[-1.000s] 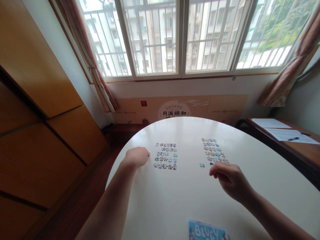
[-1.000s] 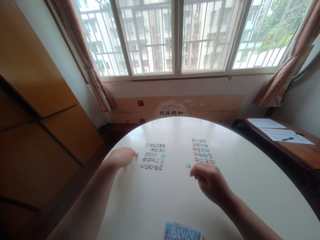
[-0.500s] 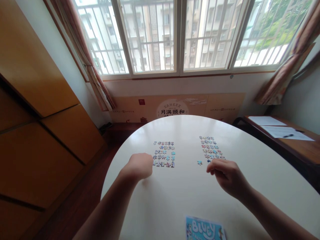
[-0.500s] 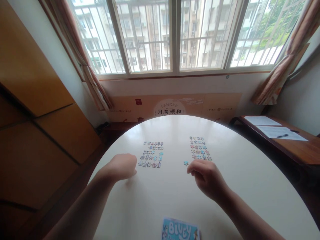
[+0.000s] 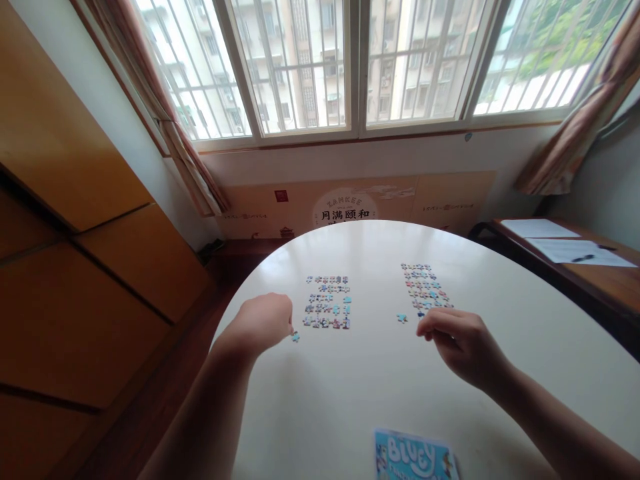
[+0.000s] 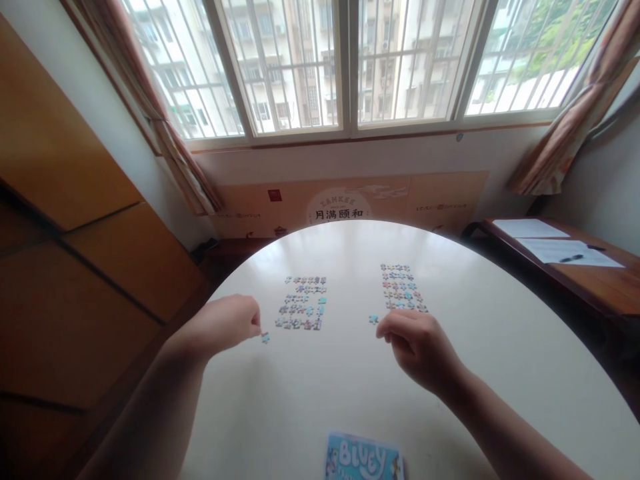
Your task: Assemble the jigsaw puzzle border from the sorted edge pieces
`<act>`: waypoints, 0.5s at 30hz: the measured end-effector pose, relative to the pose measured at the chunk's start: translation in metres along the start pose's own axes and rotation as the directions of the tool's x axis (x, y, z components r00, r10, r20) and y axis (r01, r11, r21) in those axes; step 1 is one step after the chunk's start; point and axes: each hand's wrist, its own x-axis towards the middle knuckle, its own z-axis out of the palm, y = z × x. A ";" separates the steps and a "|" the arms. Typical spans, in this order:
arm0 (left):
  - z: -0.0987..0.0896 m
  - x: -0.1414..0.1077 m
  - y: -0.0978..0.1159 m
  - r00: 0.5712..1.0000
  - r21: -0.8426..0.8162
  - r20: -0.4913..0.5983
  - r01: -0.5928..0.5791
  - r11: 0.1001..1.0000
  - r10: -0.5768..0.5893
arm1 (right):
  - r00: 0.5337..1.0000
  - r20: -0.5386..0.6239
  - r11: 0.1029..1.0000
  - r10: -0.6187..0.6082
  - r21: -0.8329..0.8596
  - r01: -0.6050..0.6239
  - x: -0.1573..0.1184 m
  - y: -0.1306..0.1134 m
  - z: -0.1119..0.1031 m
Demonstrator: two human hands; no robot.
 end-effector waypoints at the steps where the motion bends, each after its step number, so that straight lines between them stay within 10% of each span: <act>1: 0.001 0.005 -0.002 1.000 -0.008 0.017 -0.003 1.000 0.003 | 1.000 0.000 1.000 -0.006 0.001 0.006 0.000 -0.001 0.000; 15: 0.013 0.011 0.021 0.990 -0.005 0.053 -0.132 0.991 0.132 | 0.994 -0.048 0.994 0.101 -0.039 -0.103 0.000 0.005 -0.001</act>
